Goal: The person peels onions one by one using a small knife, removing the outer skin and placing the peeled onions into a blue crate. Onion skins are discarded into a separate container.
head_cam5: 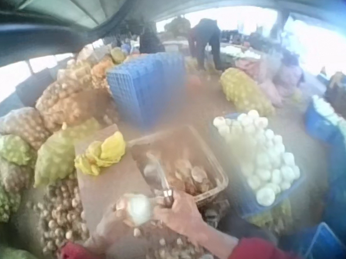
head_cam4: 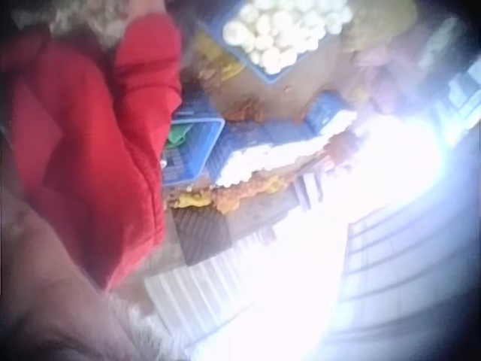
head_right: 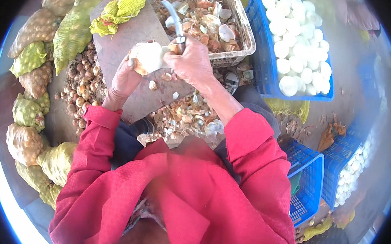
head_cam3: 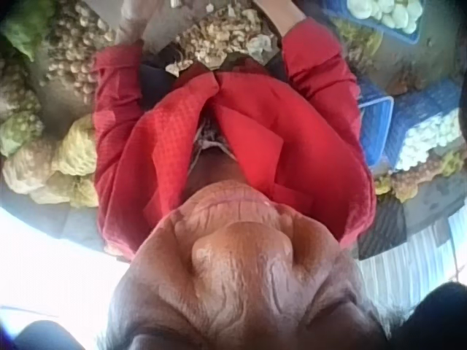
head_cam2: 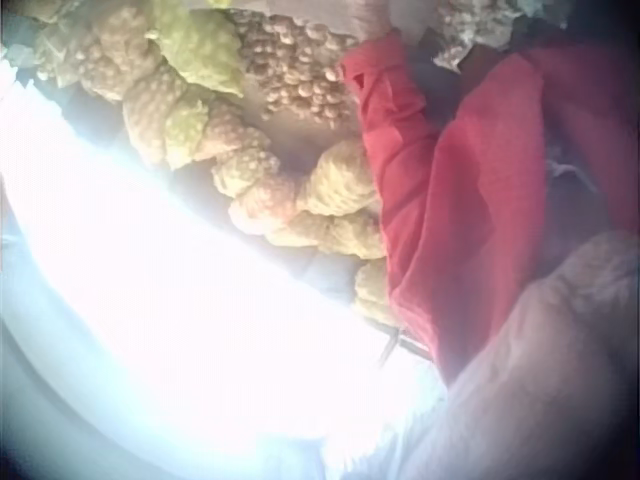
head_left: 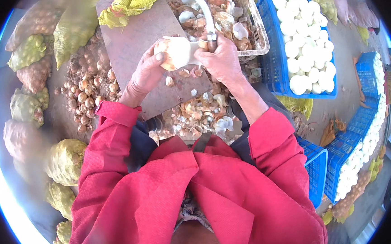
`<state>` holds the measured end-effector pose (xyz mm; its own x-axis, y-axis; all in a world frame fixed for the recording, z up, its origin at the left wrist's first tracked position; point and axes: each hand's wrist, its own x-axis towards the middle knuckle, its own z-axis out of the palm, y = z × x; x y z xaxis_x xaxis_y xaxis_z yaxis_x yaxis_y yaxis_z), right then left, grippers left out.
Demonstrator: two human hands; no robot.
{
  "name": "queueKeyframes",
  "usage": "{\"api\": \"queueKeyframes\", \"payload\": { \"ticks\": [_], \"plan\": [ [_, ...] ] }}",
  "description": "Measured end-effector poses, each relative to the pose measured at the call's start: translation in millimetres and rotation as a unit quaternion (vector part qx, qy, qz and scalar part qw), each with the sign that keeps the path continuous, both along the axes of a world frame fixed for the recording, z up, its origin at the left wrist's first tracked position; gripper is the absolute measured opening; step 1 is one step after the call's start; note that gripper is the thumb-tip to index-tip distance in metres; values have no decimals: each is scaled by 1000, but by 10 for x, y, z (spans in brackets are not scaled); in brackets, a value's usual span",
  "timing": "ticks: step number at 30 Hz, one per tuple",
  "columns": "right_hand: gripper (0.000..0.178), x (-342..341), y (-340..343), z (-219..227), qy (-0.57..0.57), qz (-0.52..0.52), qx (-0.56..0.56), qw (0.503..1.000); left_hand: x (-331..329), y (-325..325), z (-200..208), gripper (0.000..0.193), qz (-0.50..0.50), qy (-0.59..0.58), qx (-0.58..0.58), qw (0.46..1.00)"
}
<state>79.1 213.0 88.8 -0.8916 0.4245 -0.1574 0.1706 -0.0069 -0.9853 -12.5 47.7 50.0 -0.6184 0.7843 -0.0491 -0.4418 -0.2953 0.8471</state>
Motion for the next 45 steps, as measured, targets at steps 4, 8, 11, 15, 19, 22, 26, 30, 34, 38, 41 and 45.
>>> {"api": "queueKeyframes", "payload": {
  "ticks": [4, 8, 11, 15, 19, 22, 26, 30, 34, 38, 41, 45],
  "plan": [
    [17, -42, 49, -179, 36, -30, 22, 999, -68, -44, -67, 62, -58, -133, 103, 984],
    [17, -57, 92, -146, 56, -53, 25, 997, -75, -10, -60, 58, -34, -148, 13, 988],
    [20, -3, 41, -93, 59, -19, 82, 995, -17, 6, -154, 59, -7, -125, -57, 991],
    [21, -33, 121, -48, -64, -19, 229, 971, -12, 4, -123, 64, 20, -151, -7, 988],
    [37, -55, 539, -313, -7, -86, 452, 888, -19, 8, -70, 70, -19, -189, 54, 980],
    [56, -29, 373, -261, 15, -16, 356, 934, -1, 22, -43, 68, -19, -155, 44, 987],
    [54, -9, 81, -235, 108, 101, 231, 962, 31, 52, -65, 64, -22, -102, 11, 994],
    [46, 22, 64, -106, 86, 133, 45, 986, -23, 8, -107, 64, -50, -115, 41, 991],
    [45, 41, 133, -80, 56, 152, -6, 987, -27, 29, -88, 71, -57, -112, 63, 990],
    [44, 57, 139, -94, 62, 154, -28, 986, 2, 51, -33, 82, -60, -72, 49, 994],
    [43, 66, 115, -40, 43, 129, 3, 991, 3, 55, -25, 72, -76, -46, 72, 993],
    [42, 52, 103, -150, 57, 115, 93, 987, 13, 53, -21, 74, -65, -17, 46, 997]
  ]
}}
